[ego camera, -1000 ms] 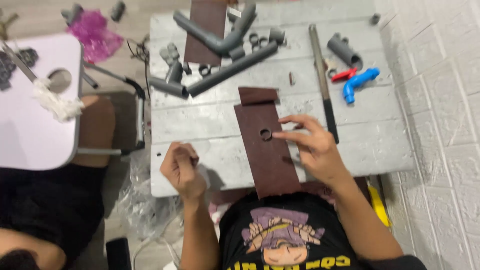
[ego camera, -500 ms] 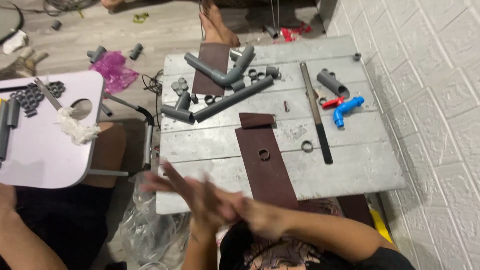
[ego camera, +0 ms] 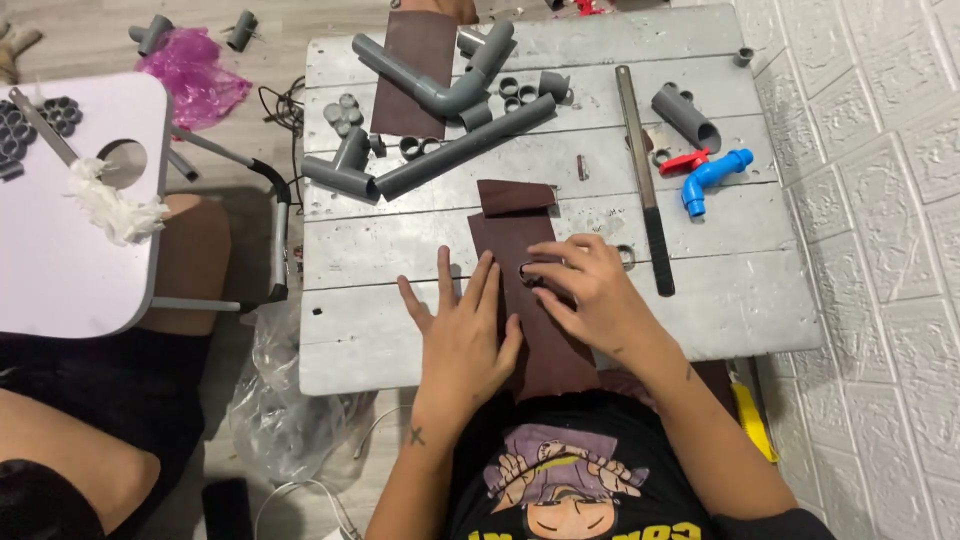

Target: Sanding and assembling small PVC pipe fittings on a low table.

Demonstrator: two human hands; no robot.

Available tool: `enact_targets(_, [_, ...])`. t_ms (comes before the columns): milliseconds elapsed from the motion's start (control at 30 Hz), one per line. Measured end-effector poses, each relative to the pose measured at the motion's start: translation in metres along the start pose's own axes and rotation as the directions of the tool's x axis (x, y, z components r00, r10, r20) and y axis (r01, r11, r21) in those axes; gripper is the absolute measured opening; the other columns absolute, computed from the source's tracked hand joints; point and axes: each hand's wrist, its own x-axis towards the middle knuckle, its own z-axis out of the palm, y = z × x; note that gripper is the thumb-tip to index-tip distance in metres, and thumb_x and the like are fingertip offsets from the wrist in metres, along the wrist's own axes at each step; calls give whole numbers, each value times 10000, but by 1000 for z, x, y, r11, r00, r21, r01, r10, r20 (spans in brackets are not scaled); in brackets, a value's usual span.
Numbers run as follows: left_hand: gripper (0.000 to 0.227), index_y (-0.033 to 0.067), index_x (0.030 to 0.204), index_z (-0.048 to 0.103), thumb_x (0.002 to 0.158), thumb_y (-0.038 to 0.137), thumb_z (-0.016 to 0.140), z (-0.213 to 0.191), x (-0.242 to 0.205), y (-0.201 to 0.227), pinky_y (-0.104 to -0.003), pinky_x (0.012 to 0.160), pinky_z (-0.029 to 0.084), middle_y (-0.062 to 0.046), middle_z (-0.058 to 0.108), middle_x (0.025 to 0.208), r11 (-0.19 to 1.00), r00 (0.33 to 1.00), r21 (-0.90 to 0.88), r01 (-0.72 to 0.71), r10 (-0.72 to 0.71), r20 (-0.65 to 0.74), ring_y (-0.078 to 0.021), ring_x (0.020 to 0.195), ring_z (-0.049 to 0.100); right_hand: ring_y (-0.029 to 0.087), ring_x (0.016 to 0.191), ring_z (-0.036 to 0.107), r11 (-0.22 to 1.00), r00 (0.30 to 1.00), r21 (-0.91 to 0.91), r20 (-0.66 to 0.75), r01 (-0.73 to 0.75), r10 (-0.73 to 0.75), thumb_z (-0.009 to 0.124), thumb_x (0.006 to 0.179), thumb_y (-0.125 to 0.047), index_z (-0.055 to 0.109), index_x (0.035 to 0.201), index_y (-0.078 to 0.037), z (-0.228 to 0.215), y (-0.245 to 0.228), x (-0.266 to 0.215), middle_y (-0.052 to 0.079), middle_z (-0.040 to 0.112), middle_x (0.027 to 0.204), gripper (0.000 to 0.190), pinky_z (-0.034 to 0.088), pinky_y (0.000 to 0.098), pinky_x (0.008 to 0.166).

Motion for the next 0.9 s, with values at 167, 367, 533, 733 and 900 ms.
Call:
enact_targets(167, [634,19,1466,519,899,303,536,16,1,4,-786,1098,-80,-117,453,1592,986,996,162,34,-48,80,-490,1528,180,232,1120,584,991,993,-137,117,-6,22,732,922,-226,749,1094,-202,15,10,3,-73,713,1153,175,450,378,873])
enact_targets(367, [639,28,1505,483,939,325,472,25,-1,2,-750,1109,-142,-120,394,1636,980,997,193,38,-52,64,-468,1549,132,240,1113,581,987,987,-154,138,-55,76,732,926,-217,758,1110,-226,2,0,1,-80,730,1083,186,450,389,883])
enact_targets(533, [634,29,1509,470,947,321,450,28,-2,0,-741,1120,-145,-119,375,1647,978,997,205,32,-47,68,-451,1556,130,234,1135,576,978,976,-197,193,-66,105,715,943,-280,769,1063,-255,9,0,-1,-63,713,1038,133,452,386,886])
enact_targets(733, [638,25,1516,459,952,323,450,29,-2,-2,-742,1119,-135,-123,371,1647,981,997,192,27,-41,66,-453,1553,138,246,1111,601,951,983,-304,150,-59,109,730,947,-290,758,1049,-245,27,15,24,-36,680,965,115,465,391,871])
enact_targets(900, [638,31,1518,459,952,325,457,29,-2,-1,-742,1119,-132,-119,371,1648,983,997,180,41,-53,57,-451,1553,136,260,1127,617,971,969,-232,224,-53,107,679,955,-164,786,1066,-192,-2,-16,2,29,715,1008,156,460,384,880])
